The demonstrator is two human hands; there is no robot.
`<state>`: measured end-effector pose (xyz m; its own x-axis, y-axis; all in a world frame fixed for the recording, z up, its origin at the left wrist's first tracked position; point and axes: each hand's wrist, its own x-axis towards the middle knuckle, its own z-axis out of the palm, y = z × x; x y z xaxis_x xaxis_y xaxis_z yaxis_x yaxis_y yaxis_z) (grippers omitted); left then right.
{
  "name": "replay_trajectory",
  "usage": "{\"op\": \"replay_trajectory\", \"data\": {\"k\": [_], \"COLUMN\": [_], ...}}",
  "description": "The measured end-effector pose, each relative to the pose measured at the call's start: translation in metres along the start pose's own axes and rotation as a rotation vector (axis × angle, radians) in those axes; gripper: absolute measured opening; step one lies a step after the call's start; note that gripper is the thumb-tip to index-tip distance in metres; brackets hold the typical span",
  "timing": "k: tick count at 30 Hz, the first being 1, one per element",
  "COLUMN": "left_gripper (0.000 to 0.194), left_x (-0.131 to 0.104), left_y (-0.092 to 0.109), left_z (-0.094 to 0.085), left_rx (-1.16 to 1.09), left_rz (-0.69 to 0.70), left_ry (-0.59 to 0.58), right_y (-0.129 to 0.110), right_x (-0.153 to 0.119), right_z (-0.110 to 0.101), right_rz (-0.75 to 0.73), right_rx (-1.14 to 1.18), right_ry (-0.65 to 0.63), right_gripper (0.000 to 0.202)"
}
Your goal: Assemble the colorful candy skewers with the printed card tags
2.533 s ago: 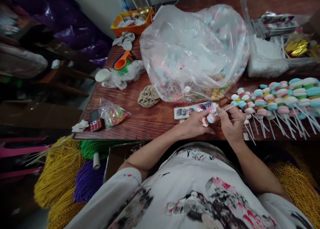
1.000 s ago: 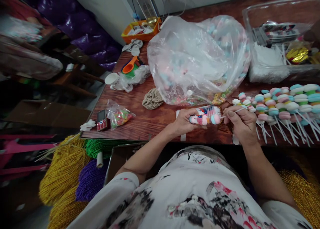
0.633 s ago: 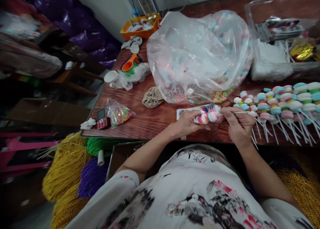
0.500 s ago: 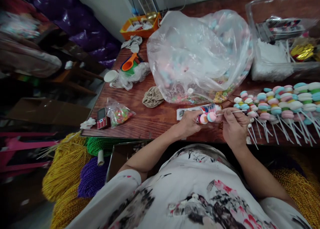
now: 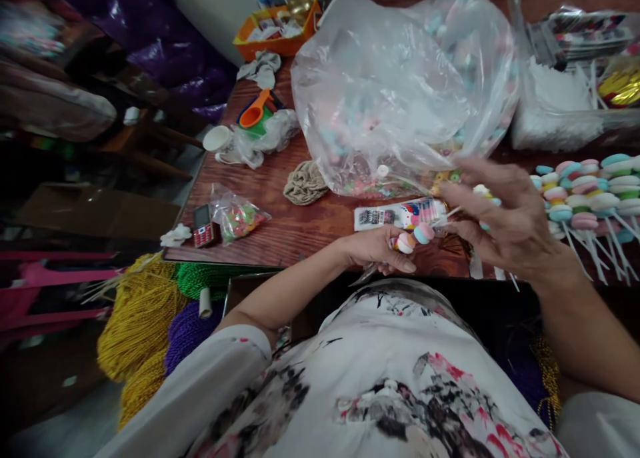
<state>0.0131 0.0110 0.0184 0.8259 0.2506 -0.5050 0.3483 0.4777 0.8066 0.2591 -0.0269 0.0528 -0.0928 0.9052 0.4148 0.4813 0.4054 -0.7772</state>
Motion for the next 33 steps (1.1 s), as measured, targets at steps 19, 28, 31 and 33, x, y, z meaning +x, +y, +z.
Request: {"op": "replay_trajectory", "data": {"k": [19, 28, 31, 33], "left_gripper": [0.036, 0.1, 0.073, 0.05], "left_x": [-0.017, -0.009, 0.001, 0.004], "left_y": [0.046, -0.001, 0.012, 0.023], "left_z": [-0.019, -0.039, -0.037, -0.032], "left_rx": [1.426, 0.152, 0.001, -0.121], "left_rz": [0.487, 0.873, 0.683, 0.623], "left_ry": [0.57, 0.753, 0.617, 0.623], "right_y": [0.035, 0.011, 0.009, 0.011], "right_x": [-0.076, -0.074, -0.071, -0.071], "right_z": [0.064, 0.1, 0.111, 0.115], "right_rz": [0.266, 0.367, 0.249, 0.102], "right_rx": [0.015, 0.343, 0.194, -0.005], "right_ry": [-0.151, 0.21, 0.167, 0.178], "right_gripper": [0.019, 0.015, 0.015, 0.016]}}
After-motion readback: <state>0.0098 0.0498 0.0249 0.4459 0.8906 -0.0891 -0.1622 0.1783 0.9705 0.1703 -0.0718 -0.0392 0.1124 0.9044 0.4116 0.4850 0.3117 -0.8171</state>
